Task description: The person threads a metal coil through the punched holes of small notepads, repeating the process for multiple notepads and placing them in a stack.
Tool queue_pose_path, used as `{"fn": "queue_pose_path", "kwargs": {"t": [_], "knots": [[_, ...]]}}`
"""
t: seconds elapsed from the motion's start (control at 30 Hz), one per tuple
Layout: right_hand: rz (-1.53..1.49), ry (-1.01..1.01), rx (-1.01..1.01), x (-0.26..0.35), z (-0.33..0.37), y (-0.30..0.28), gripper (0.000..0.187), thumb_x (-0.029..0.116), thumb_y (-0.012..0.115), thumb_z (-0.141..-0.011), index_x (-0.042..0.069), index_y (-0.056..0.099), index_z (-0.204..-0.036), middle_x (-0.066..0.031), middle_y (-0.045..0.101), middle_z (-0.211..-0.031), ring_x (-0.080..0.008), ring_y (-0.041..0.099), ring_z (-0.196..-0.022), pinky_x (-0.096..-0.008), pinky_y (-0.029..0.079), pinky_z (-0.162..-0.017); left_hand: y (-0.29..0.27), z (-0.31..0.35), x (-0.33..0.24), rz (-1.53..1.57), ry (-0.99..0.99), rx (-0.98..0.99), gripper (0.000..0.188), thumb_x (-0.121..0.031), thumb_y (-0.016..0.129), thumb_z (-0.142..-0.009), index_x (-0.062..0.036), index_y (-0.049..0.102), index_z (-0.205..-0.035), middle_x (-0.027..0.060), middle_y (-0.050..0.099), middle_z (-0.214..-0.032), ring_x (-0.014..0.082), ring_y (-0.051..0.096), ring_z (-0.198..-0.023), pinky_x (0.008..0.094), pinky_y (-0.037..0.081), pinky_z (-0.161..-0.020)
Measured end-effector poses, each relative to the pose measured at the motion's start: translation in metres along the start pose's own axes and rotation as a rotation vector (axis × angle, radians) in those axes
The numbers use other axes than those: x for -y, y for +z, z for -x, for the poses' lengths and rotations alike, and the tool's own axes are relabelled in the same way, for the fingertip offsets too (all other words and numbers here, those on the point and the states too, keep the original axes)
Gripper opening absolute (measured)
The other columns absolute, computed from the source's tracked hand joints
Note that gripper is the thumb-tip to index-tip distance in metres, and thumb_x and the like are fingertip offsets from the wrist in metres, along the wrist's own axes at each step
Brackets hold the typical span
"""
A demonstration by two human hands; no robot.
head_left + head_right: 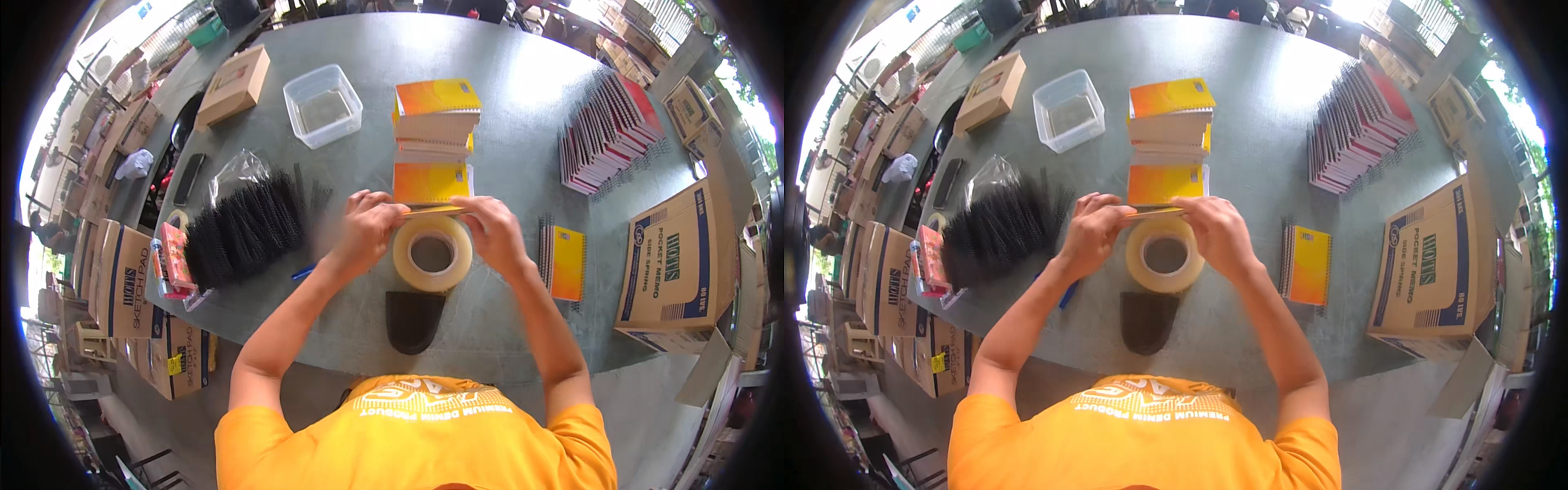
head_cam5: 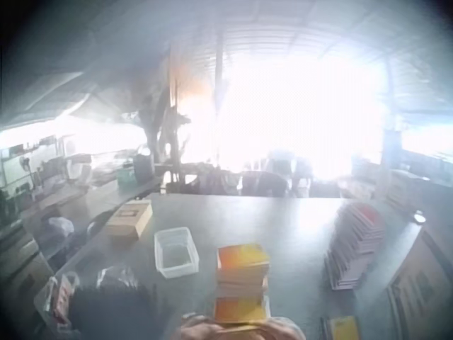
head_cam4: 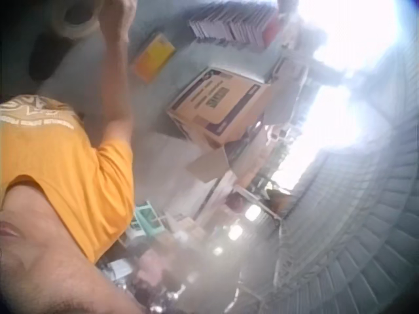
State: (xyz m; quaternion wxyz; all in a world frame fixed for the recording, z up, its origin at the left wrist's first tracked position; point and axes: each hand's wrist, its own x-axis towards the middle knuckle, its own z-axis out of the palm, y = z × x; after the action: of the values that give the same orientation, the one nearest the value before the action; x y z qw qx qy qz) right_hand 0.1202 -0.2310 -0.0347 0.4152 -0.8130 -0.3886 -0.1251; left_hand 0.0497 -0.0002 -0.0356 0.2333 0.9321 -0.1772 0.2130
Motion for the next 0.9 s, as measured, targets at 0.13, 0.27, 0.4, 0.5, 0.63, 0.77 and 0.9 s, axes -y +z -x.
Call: {"fn": "queue_pose_path", "kwargs": {"t": [0.13,0.27,0.4,0.5,0.63,0.77,0.9], "knots": [[-0.789,0.513,-0.033,-0.014,0.036,0.015,0.024,-0.006,0.067,-0.078,0.002,0.062,-0.1,-0.0027,0.066,-0.088,-0.0092,0.061,-0.083,-0.023,0.049,-0.076,0.02,0.018,-0.001,0.662,-0.372,0.105,0.034,0.007,0.063,-0.078,-0.0053,0.059,-0.11,0.0108,0.065,-0.098,0.0193,0.061,-0.096,0.0326,0.049,-0.082],[-0.941,0.56,-0.084,-0.009,0.046,0.02,0.021,-0.005,0.066,-0.081,0.0,0.061,-0.1,-0.0026,0.064,-0.092,-0.0085,0.059,-0.083,-0.0238,0.049,-0.078,0.023,0.01,-0.013,1.21,-0.598,-0.054,0.034,0.007,0.064,-0.08,-0.0027,0.056,-0.112,0.0067,0.065,-0.096,0.0122,0.062,-0.089,0.0278,0.051,-0.077],[-1.082,0.541,-0.195,0.009,0.034,0.024,0.025,-0.005,0.069,-0.077,0.0,0.059,-0.1,-0.0035,0.064,-0.091,-0.0086,0.059,-0.084,-0.0226,0.049,-0.076,0.038,0.018,-0.01,1.243,-0.582,0.044,0.041,0.002,0.073,-0.075,-0.0026,0.056,-0.112,0.0041,0.064,-0.093,0.0106,0.062,-0.083,0.0244,0.051,-0.075],[-0.984,0.601,-0.205,-0.007,0.054,0.046,0.029,-0.006,0.071,-0.075,0.001,0.058,-0.1,-0.0048,0.063,-0.095,-0.0094,0.06,-0.085,-0.0224,0.05,-0.075,0.05,0.013,-0.019,1.051,-0.641,0.071,0.033,0.004,0.074,-0.073,-0.0027,0.06,-0.102,0.0031,0.065,-0.089,0.0098,0.062,-0.081,0.0228,0.051,-0.075],[-1.051,0.555,-0.249,0.003,0.05,0.035,0.029,-0.005,0.072,-0.075,0.0,0.058,-0.1,-0.0041,0.063,-0.092,-0.0088,0.06,-0.084,-0.0219,0.049,-0.074,0.044,0.012,-0.016,1.267,-0.581,-0.01,0.024,0.006,0.073,-0.072,-0.0016,0.062,-0.093,0.0047,0.066,-0.087,0.0112,0.063,-0.08,0.0246,0.052,-0.072],[-1.039,0.603,-0.229,0.013,0.052,0.045,0.035,-0.005,0.072,-0.074,0.001,0.057,-0.105,-0.0039,0.063,-0.091,-0.009,0.06,-0.083,-0.0208,0.048,-0.074,0.05,0.02,-0.016,1.21,-0.583,0.022,0.022,0.005,0.075,-0.071,-0.0028,0.063,-0.088,0.0038,0.066,-0.086,0.0085,0.06,-0.079,0.0232,0.051,-0.073],[-0.507,0.401,-0.29,0.028,0.046,0.037,0.035,0.006,0.072,-0.077,0.002,0.056,-0.108,-0.0073,0.063,-0.092,-0.0181,0.061,-0.088,-0.03,0.047,-0.083,0.059,0.028,-0.017,1.265,-0.56,-0.008,0.019,0.0,0.075,-0.073,-0.0029,0.063,-0.087,0.0022,0.066,-0.084,0.008,0.06,-0.077,0.0231,0.051,-0.071]]}}
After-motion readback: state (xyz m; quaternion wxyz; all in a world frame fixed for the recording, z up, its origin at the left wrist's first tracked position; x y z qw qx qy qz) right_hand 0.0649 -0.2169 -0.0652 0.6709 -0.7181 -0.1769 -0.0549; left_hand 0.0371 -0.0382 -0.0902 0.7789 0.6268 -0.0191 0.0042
